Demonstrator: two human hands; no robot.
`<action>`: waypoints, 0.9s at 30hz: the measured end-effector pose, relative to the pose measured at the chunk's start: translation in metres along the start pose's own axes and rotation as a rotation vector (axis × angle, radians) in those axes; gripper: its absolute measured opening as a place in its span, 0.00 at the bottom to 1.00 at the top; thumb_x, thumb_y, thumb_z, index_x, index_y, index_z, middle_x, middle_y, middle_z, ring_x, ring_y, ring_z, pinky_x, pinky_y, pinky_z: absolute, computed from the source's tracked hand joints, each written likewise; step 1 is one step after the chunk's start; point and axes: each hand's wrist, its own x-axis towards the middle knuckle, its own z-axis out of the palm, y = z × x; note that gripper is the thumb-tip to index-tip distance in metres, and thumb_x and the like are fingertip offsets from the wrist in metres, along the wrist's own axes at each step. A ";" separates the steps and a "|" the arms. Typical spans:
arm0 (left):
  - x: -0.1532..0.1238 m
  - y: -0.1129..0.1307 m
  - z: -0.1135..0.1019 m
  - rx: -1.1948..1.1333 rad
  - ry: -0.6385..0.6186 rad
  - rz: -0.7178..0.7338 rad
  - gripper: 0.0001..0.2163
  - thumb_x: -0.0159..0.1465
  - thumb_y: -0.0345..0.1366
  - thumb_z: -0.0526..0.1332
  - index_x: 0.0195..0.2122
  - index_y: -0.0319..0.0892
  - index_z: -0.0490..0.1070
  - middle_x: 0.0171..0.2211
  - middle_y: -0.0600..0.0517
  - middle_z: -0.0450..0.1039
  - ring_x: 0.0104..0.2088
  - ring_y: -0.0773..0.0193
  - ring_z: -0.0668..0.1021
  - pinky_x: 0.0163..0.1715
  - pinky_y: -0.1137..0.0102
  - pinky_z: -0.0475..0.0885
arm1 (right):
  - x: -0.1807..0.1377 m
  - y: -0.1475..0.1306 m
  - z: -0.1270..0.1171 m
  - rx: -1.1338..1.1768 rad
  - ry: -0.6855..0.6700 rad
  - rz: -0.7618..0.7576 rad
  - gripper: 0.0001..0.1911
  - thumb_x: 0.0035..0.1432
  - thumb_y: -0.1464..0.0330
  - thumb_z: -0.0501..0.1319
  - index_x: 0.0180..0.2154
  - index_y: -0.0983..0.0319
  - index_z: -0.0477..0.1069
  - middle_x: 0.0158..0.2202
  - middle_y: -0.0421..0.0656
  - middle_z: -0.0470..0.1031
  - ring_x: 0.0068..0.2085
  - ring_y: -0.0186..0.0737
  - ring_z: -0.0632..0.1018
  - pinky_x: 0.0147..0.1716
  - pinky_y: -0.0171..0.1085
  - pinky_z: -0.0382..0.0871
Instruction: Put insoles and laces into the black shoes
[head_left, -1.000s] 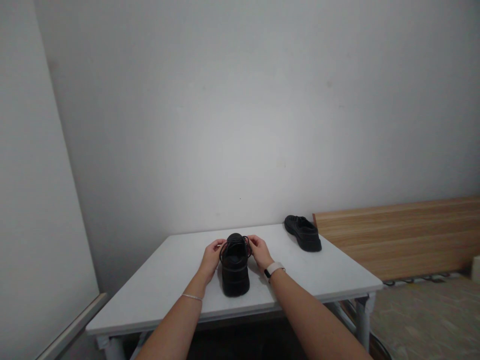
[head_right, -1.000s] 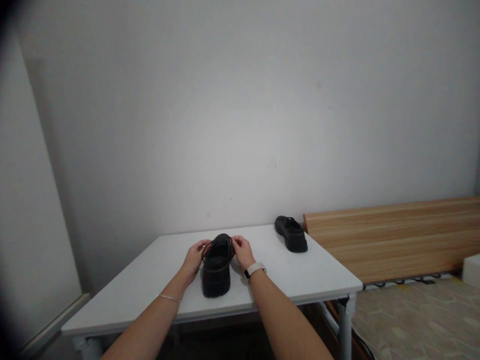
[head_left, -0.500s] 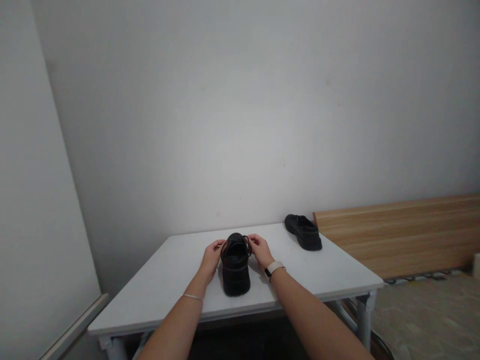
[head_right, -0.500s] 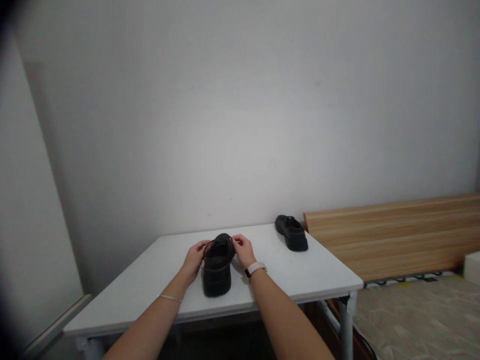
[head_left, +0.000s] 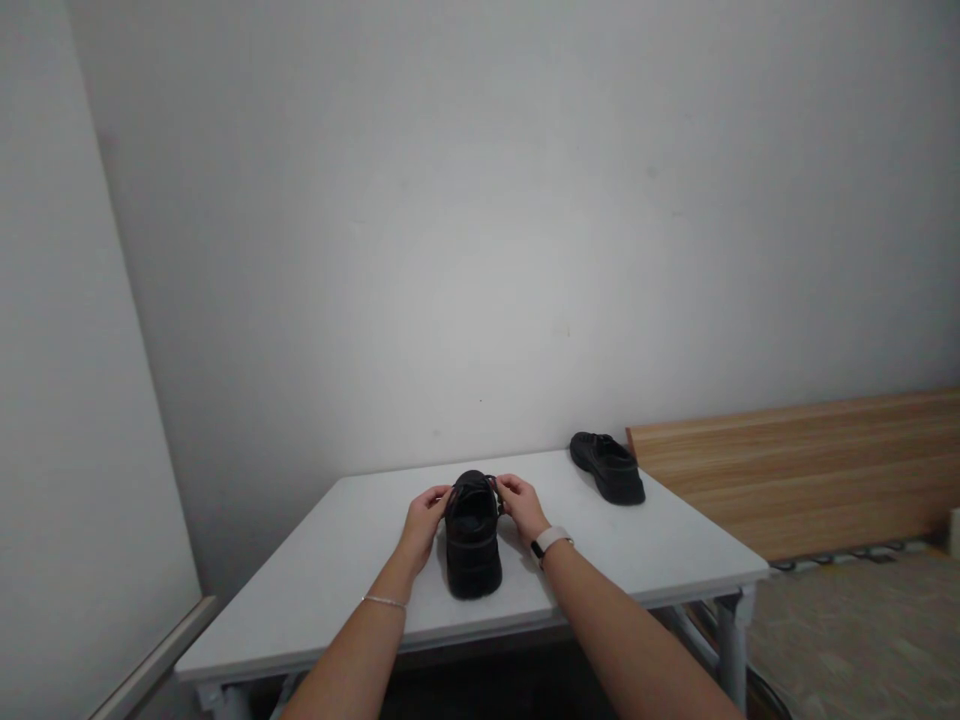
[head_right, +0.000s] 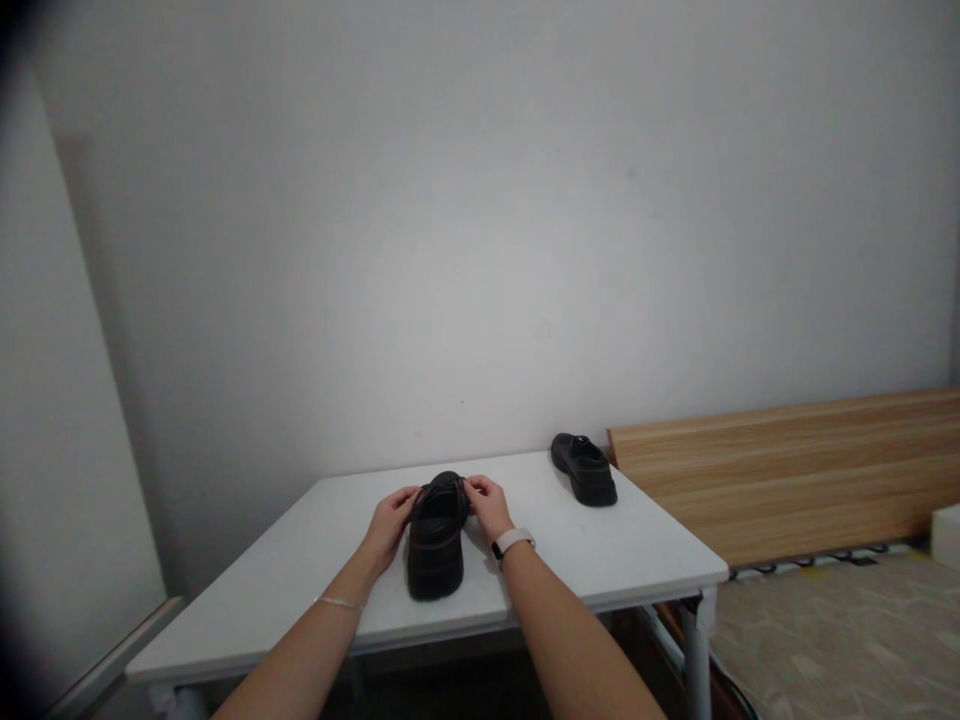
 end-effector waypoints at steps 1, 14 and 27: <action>0.000 0.000 0.000 -0.007 0.001 -0.003 0.09 0.67 0.37 0.62 0.44 0.38 0.73 0.43 0.49 0.75 0.40 0.59 0.79 0.40 0.61 0.77 | 0.000 0.000 0.000 0.002 0.006 -0.001 0.10 0.66 0.64 0.61 0.42 0.65 0.72 0.38 0.41 0.75 0.33 0.35 0.77 0.31 0.37 0.75; 0.000 0.001 0.000 -0.094 -0.018 -0.059 0.09 0.67 0.37 0.62 0.44 0.37 0.73 0.42 0.49 0.75 0.39 0.60 0.79 0.40 0.61 0.77 | -0.001 -0.004 0.000 0.034 0.012 0.021 0.09 0.65 0.65 0.61 0.42 0.65 0.72 0.38 0.41 0.75 0.33 0.35 0.77 0.32 0.37 0.75; -0.002 0.003 -0.003 -0.146 0.005 -0.089 0.09 0.67 0.38 0.62 0.43 0.37 0.73 0.42 0.49 0.75 0.39 0.60 0.79 0.39 0.62 0.76 | -0.003 -0.009 -0.002 0.143 0.038 0.067 0.09 0.66 0.64 0.61 0.42 0.65 0.71 0.38 0.41 0.75 0.32 0.35 0.77 0.30 0.36 0.75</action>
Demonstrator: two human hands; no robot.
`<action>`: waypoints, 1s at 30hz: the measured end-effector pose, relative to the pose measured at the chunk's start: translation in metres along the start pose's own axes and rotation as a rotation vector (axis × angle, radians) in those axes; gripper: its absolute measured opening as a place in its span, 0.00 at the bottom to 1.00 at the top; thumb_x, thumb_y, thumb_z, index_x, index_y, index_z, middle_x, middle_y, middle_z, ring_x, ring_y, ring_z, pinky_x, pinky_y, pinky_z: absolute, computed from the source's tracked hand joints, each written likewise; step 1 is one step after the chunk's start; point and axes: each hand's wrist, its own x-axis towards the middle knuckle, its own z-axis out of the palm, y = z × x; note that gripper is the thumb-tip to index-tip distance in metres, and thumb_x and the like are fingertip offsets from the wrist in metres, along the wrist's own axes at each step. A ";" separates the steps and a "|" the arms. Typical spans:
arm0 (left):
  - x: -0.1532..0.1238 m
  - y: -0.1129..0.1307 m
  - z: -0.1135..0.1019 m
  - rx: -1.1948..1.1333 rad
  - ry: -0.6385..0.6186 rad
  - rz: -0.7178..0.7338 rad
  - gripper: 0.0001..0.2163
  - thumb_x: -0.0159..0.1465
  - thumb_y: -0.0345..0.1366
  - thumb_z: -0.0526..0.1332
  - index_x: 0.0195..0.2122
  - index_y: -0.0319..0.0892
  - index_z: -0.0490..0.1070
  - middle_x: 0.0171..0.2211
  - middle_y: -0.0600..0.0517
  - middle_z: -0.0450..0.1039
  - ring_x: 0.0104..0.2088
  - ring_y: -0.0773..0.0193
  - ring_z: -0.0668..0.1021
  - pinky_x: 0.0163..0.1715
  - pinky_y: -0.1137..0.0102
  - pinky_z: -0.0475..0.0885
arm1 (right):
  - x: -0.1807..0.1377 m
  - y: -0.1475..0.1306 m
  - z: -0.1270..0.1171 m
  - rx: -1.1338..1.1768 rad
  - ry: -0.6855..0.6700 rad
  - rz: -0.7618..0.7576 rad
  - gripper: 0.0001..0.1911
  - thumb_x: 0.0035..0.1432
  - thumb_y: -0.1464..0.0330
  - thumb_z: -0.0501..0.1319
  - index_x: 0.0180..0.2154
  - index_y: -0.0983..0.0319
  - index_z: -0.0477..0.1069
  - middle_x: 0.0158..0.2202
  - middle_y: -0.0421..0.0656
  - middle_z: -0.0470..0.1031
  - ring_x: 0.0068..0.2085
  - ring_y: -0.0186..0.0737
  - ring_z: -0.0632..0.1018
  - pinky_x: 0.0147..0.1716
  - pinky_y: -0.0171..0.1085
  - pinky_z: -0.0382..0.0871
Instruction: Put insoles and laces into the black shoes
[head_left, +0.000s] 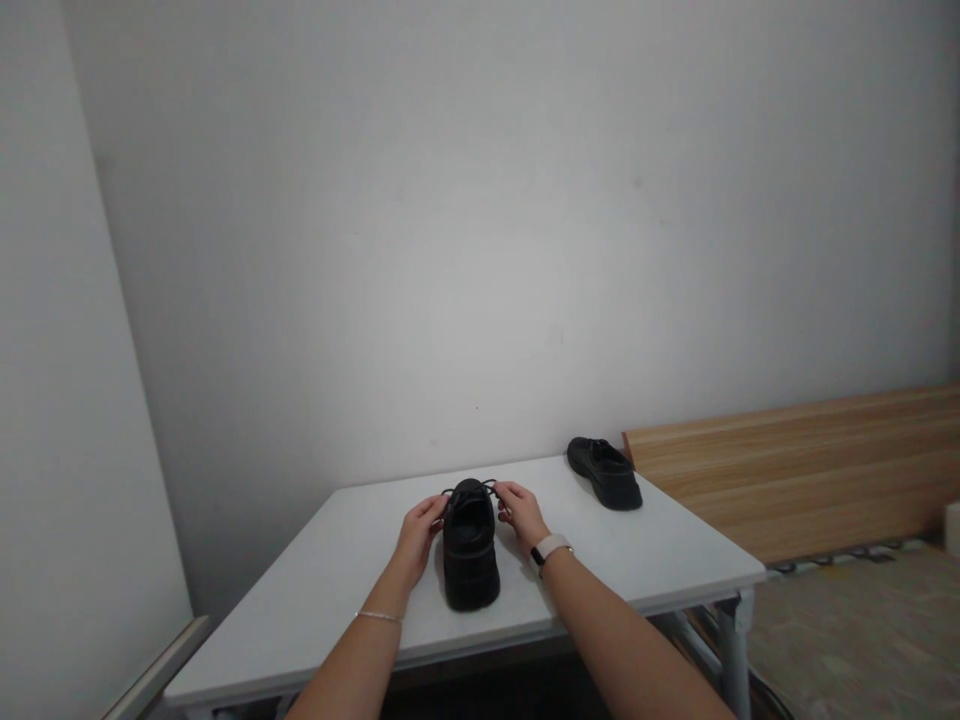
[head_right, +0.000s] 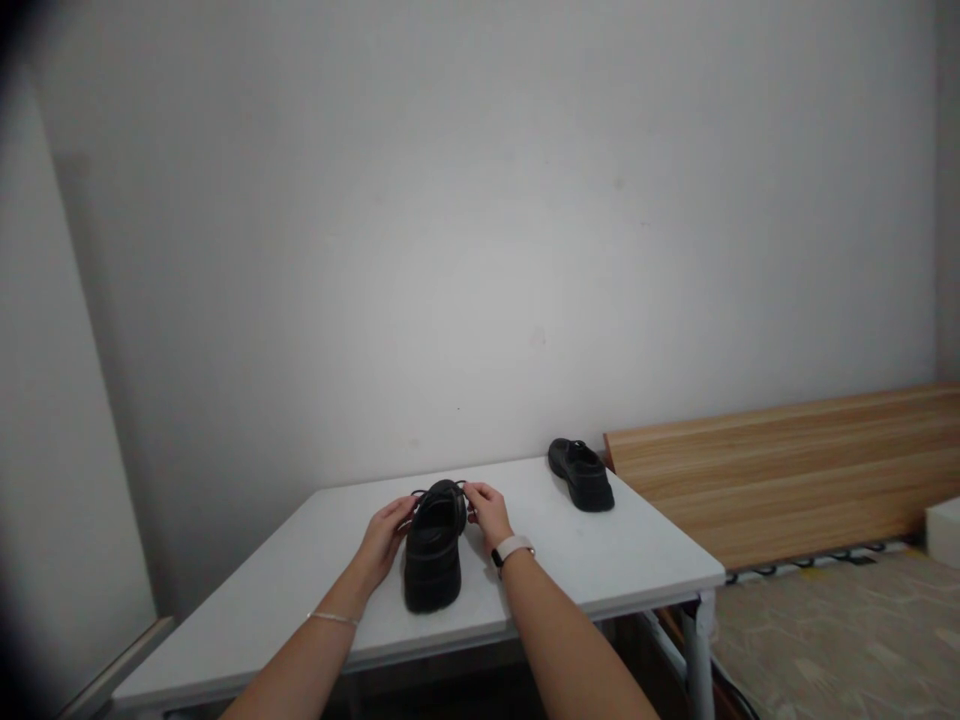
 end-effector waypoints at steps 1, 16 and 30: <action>0.000 0.000 0.001 -0.002 -0.010 -0.002 0.08 0.67 0.37 0.62 0.43 0.37 0.73 0.41 0.49 0.75 0.39 0.60 0.79 0.39 0.62 0.76 | -0.001 -0.001 0.001 0.009 -0.012 0.010 0.09 0.66 0.65 0.61 0.42 0.65 0.71 0.38 0.41 0.75 0.32 0.35 0.77 0.30 0.36 0.75; -0.001 0.006 0.002 -0.149 0.056 0.025 0.10 0.68 0.40 0.61 0.42 0.37 0.73 0.39 0.50 0.75 0.37 0.61 0.79 0.37 0.63 0.76 | 0.002 -0.005 0.000 0.193 0.033 0.050 0.12 0.67 0.61 0.59 0.43 0.65 0.72 0.40 0.43 0.76 0.36 0.37 0.78 0.35 0.40 0.76; 0.002 -0.001 -0.003 -0.172 0.059 0.017 0.10 0.69 0.41 0.60 0.42 0.38 0.71 0.35 0.52 0.73 0.28 0.67 0.76 0.27 0.70 0.74 | 0.005 0.000 -0.004 0.195 0.042 0.041 0.13 0.67 0.61 0.59 0.45 0.64 0.71 0.40 0.43 0.75 0.33 0.36 0.77 0.33 0.38 0.75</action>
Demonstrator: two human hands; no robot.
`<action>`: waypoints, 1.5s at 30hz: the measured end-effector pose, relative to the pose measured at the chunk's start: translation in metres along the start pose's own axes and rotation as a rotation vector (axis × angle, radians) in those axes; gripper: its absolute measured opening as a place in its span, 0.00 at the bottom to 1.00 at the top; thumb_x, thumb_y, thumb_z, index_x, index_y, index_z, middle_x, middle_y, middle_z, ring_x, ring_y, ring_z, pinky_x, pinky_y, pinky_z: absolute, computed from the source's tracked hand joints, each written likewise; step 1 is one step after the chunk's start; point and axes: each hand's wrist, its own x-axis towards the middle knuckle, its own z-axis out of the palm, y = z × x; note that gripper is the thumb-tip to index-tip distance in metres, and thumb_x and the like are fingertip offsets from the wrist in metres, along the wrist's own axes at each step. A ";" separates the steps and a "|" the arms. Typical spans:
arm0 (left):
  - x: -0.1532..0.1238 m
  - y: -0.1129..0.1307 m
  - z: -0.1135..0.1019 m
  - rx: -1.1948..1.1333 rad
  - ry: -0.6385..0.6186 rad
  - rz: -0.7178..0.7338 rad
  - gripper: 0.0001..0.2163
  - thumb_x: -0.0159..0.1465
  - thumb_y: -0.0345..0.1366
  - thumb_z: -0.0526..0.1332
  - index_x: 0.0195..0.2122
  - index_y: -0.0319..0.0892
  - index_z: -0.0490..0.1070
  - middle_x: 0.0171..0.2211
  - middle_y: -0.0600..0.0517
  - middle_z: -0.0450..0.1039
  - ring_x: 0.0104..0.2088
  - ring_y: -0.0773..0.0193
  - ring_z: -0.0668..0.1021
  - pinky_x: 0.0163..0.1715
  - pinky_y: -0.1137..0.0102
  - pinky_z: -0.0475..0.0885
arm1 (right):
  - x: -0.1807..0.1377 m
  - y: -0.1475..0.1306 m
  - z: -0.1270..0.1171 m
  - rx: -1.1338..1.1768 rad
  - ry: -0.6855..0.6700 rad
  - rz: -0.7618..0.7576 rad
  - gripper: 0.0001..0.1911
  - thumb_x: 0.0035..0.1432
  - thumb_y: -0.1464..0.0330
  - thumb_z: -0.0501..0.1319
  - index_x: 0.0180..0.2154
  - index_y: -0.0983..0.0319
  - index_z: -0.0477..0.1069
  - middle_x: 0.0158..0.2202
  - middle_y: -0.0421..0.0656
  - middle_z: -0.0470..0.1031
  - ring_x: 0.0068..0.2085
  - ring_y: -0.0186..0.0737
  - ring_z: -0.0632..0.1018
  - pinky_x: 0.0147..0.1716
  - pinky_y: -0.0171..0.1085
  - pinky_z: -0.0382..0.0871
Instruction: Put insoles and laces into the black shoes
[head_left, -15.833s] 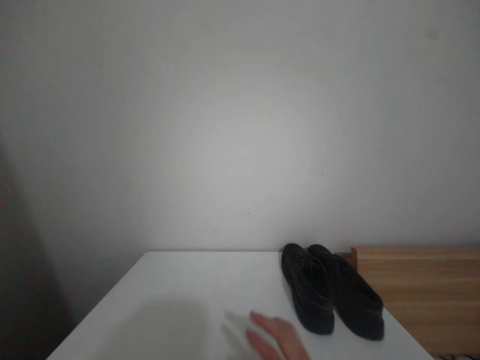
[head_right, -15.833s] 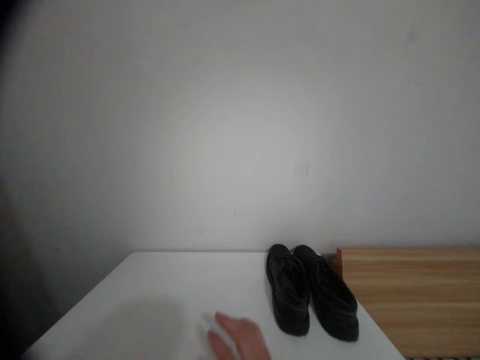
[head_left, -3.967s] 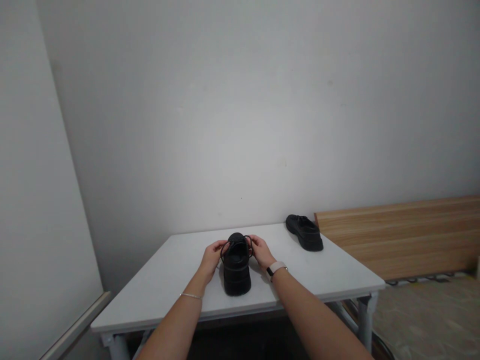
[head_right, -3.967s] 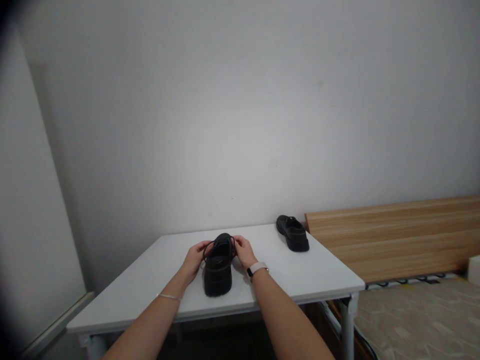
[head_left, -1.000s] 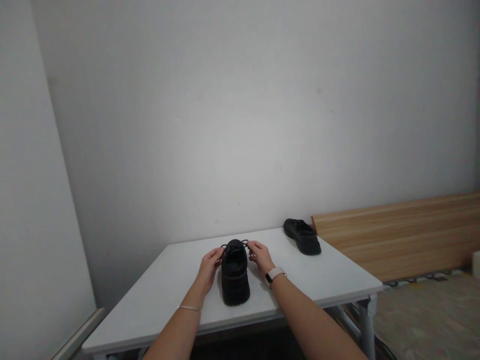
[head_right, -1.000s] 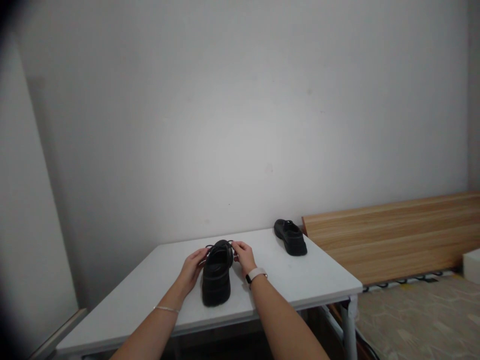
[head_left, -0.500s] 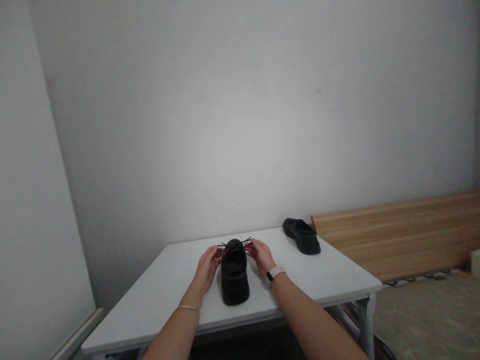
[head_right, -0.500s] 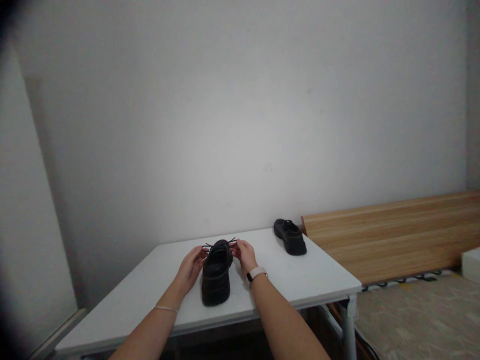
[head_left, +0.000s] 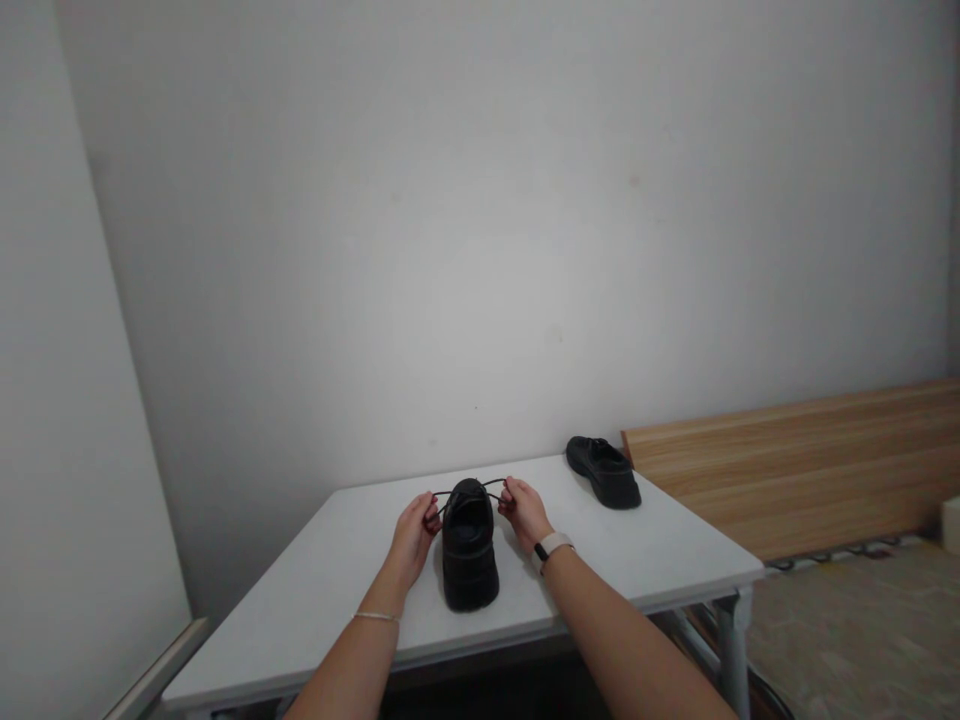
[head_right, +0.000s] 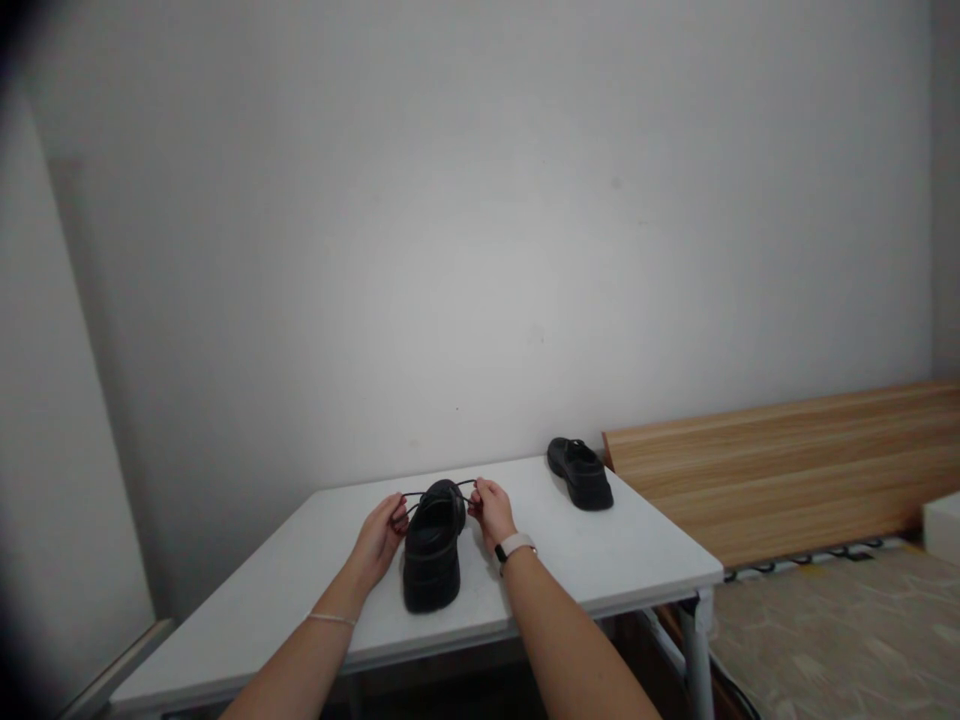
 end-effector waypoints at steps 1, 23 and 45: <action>0.000 0.000 0.000 0.005 -0.001 -0.001 0.11 0.69 0.41 0.59 0.42 0.38 0.71 0.34 0.52 0.73 0.28 0.67 0.76 0.27 0.70 0.74 | -0.001 0.000 0.000 0.000 -0.001 0.002 0.13 0.67 0.61 0.59 0.45 0.64 0.71 0.40 0.43 0.75 0.33 0.36 0.77 0.32 0.38 0.75; 0.002 -0.004 -0.004 0.008 0.034 -0.037 0.08 0.68 0.37 0.61 0.42 0.37 0.72 0.37 0.51 0.74 0.32 0.65 0.78 0.31 0.68 0.76 | -0.006 -0.004 0.003 0.058 0.029 0.016 0.10 0.66 0.66 0.61 0.47 0.64 0.70 0.40 0.42 0.74 0.33 0.35 0.77 0.31 0.36 0.75; 0.005 0.004 -0.008 -0.285 0.147 -0.053 0.08 0.69 0.37 0.60 0.41 0.37 0.71 0.32 0.54 0.72 0.24 0.70 0.74 0.23 0.74 0.72 | 0.003 -0.006 -0.003 0.308 0.131 -0.002 0.09 0.66 0.65 0.60 0.44 0.65 0.70 0.37 0.40 0.74 0.29 0.32 0.75 0.26 0.33 0.73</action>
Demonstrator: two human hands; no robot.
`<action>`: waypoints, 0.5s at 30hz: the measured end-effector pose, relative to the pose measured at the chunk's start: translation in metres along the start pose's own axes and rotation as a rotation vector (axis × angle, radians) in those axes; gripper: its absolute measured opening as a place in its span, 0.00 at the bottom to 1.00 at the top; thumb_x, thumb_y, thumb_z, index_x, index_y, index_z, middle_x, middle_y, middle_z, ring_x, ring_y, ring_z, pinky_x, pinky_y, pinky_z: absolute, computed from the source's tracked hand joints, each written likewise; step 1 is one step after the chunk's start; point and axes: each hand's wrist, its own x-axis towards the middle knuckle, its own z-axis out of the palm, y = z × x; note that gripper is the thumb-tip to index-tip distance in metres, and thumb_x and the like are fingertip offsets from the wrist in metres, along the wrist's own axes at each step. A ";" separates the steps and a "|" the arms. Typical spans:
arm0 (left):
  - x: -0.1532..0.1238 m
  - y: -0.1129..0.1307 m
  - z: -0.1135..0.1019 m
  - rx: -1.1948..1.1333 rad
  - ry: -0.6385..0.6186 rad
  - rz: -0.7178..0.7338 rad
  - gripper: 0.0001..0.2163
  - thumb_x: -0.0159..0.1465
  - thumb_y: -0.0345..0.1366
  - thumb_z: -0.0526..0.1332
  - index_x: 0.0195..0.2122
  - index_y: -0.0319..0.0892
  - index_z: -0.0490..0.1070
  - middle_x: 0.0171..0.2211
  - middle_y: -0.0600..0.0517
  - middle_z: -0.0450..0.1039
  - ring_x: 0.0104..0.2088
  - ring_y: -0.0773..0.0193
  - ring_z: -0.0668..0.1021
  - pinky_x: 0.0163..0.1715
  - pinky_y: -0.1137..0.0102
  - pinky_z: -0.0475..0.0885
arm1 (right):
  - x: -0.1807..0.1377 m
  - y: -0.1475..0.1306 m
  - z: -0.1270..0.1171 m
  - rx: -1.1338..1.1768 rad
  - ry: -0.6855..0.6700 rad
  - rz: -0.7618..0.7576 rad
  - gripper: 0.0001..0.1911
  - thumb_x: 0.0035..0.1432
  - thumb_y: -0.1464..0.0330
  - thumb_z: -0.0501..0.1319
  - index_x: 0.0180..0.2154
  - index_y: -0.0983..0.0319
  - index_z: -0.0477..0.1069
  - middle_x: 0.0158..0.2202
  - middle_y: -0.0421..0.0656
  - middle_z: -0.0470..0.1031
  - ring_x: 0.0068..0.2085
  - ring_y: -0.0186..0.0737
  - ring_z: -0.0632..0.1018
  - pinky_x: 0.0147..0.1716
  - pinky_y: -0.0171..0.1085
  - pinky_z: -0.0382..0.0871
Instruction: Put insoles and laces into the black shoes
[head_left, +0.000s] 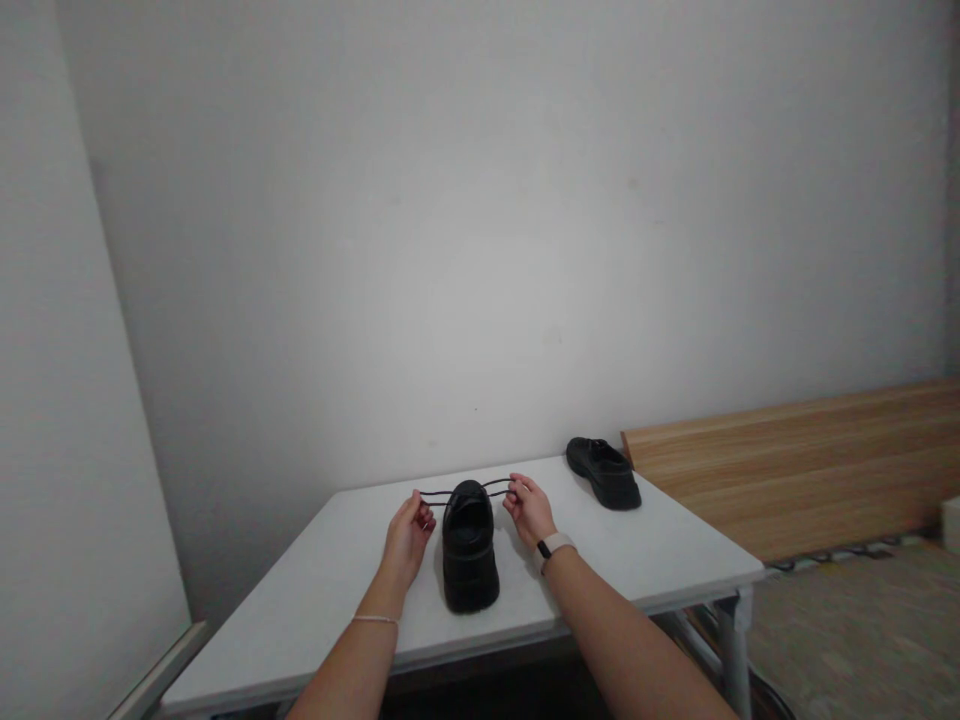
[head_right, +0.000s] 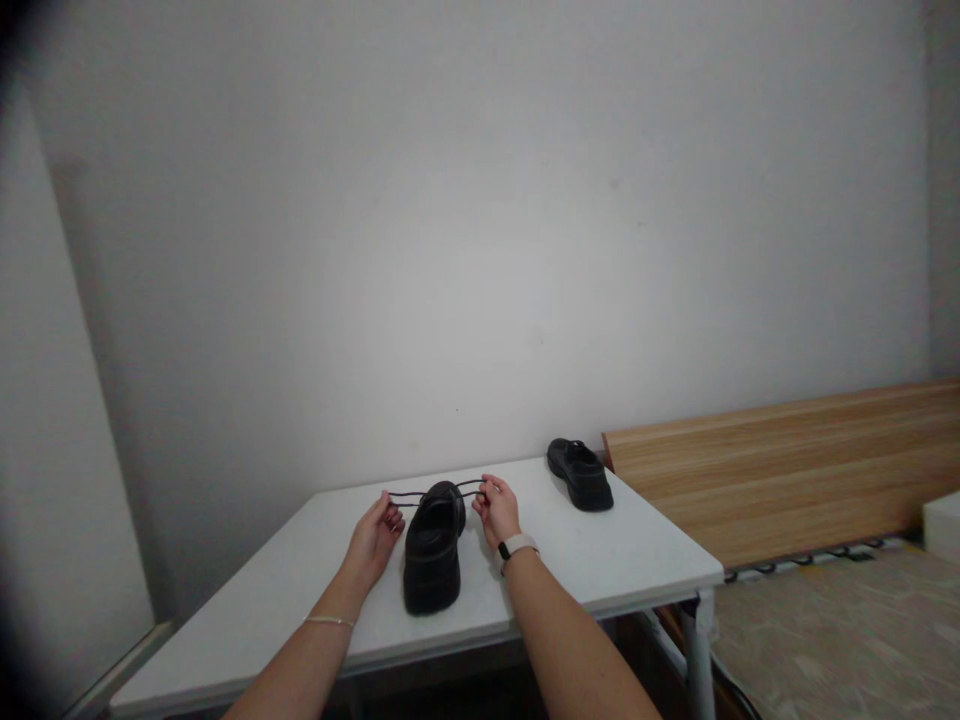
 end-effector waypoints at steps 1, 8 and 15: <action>0.000 0.000 0.000 -0.006 -0.001 -0.007 0.08 0.69 0.37 0.60 0.41 0.37 0.71 0.32 0.54 0.72 0.24 0.70 0.74 0.23 0.74 0.72 | 0.000 -0.001 0.000 0.008 0.003 0.006 0.09 0.67 0.65 0.60 0.44 0.65 0.70 0.36 0.40 0.73 0.28 0.31 0.75 0.25 0.32 0.72; -0.004 0.005 0.002 -0.057 -0.001 -0.027 0.10 0.69 0.40 0.60 0.42 0.38 0.71 0.35 0.52 0.74 0.29 0.67 0.76 0.27 0.70 0.75 | -0.004 -0.007 0.001 0.024 -0.010 0.084 0.11 0.67 0.63 0.59 0.42 0.65 0.70 0.32 0.38 0.72 0.24 0.29 0.72 0.21 0.30 0.69; -0.014 0.016 0.013 -0.146 -0.071 -0.069 0.12 0.69 0.43 0.58 0.43 0.38 0.72 0.44 0.47 0.75 0.40 0.60 0.79 0.39 0.62 0.76 | -0.009 -0.006 0.004 -0.038 -0.078 0.163 0.13 0.68 0.60 0.58 0.42 0.65 0.71 0.33 0.39 0.73 0.26 0.31 0.74 0.24 0.32 0.71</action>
